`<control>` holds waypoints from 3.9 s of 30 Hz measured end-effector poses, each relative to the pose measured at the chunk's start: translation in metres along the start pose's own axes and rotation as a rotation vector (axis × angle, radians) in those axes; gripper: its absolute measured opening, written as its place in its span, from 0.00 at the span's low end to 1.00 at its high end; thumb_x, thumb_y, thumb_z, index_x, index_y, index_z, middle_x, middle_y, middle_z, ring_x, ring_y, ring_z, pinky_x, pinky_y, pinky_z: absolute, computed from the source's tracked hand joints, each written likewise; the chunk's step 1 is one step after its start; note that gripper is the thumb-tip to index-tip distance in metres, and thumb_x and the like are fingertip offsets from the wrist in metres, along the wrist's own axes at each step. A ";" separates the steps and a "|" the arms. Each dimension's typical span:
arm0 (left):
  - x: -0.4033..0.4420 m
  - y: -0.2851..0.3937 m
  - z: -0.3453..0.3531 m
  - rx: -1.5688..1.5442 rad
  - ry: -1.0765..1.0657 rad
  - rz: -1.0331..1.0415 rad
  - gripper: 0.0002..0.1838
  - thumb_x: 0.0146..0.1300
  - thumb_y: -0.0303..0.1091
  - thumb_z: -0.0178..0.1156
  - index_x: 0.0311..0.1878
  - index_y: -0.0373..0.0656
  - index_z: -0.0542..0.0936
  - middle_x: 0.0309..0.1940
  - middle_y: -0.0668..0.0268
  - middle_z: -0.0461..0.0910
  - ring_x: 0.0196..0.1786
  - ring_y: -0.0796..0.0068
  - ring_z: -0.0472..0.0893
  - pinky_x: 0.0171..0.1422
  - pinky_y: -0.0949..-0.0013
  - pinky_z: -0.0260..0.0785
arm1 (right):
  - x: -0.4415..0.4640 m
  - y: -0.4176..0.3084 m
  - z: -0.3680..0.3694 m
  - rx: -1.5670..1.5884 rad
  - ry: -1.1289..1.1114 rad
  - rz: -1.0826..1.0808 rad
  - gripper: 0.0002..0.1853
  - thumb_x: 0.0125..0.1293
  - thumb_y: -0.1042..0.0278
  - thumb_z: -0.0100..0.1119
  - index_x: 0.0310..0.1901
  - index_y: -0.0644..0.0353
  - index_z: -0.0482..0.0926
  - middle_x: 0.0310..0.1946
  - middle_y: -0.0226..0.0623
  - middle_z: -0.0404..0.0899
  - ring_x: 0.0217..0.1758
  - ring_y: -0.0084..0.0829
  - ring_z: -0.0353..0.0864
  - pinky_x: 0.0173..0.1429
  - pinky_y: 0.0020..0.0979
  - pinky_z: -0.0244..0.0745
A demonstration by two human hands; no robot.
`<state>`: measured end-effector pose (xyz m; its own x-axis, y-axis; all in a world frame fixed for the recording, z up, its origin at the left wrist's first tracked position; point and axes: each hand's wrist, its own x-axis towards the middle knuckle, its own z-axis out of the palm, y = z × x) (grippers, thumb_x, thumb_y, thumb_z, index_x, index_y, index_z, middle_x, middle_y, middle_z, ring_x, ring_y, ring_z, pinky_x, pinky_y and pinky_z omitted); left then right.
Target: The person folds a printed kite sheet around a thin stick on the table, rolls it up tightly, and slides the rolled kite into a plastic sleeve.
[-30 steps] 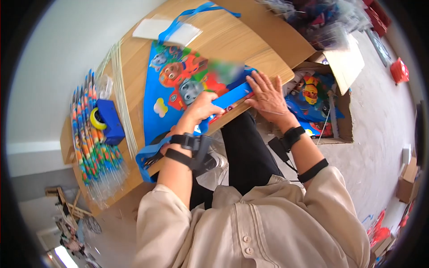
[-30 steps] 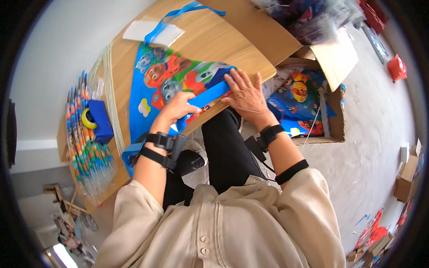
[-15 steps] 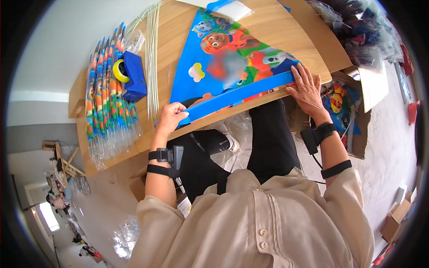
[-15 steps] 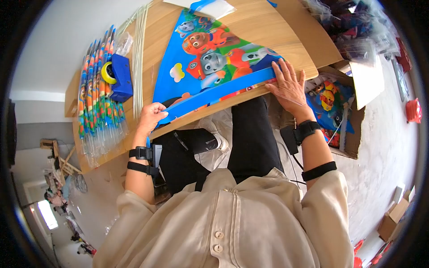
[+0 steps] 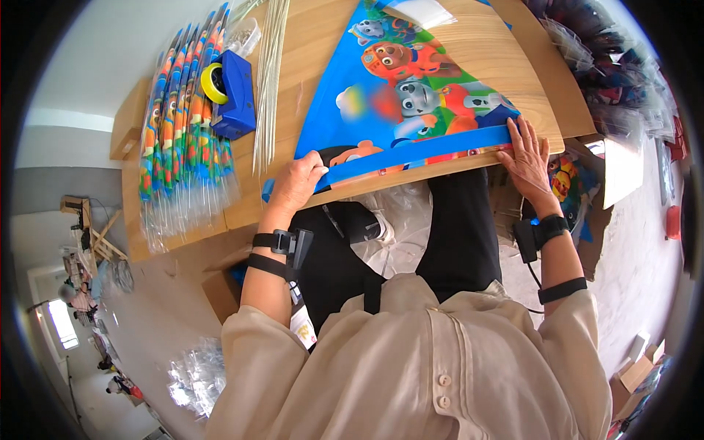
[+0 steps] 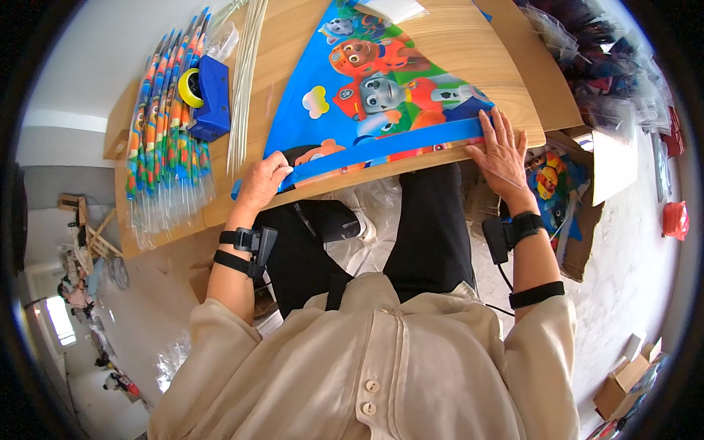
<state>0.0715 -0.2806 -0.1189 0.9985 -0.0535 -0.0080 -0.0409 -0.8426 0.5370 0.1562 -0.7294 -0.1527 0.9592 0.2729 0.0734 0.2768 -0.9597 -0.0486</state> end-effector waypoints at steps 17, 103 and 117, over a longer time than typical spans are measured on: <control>-0.008 -0.003 0.008 0.110 0.124 0.147 0.11 0.60 0.30 0.64 0.35 0.40 0.70 0.29 0.54 0.79 0.36 0.46 0.79 0.35 0.52 0.69 | -0.015 -0.234 -0.023 0.425 0.102 -0.556 0.46 0.54 0.45 0.67 0.69 0.60 0.60 0.74 0.43 0.54 0.77 0.43 0.51 0.77 0.54 0.41; 0.038 0.016 -0.009 -0.051 -0.464 -0.091 0.14 0.59 0.40 0.63 0.35 0.36 0.81 0.30 0.48 0.80 0.35 0.52 0.80 0.38 0.57 0.69 | -0.001 -0.232 -0.022 1.992 -0.003 0.199 0.42 0.62 0.57 0.66 0.72 0.61 0.54 0.62 0.42 0.72 0.63 0.36 0.71 0.71 0.40 0.60; 0.034 0.020 -0.002 -0.019 -0.374 -0.143 0.18 0.59 0.42 0.65 0.26 0.35 0.76 0.19 0.54 0.72 0.24 0.63 0.73 0.31 0.61 0.65 | 0.057 -0.019 -0.028 1.898 0.231 0.552 0.13 0.70 0.66 0.56 0.49 0.67 0.77 0.42 0.46 0.83 0.49 0.37 0.83 0.53 0.39 0.78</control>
<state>0.1044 -0.2983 -0.1071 0.9122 -0.1306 -0.3884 0.1018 -0.8460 0.5234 0.2038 -0.6974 -0.1198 0.9657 -0.1362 -0.2210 -0.1488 0.4072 -0.9011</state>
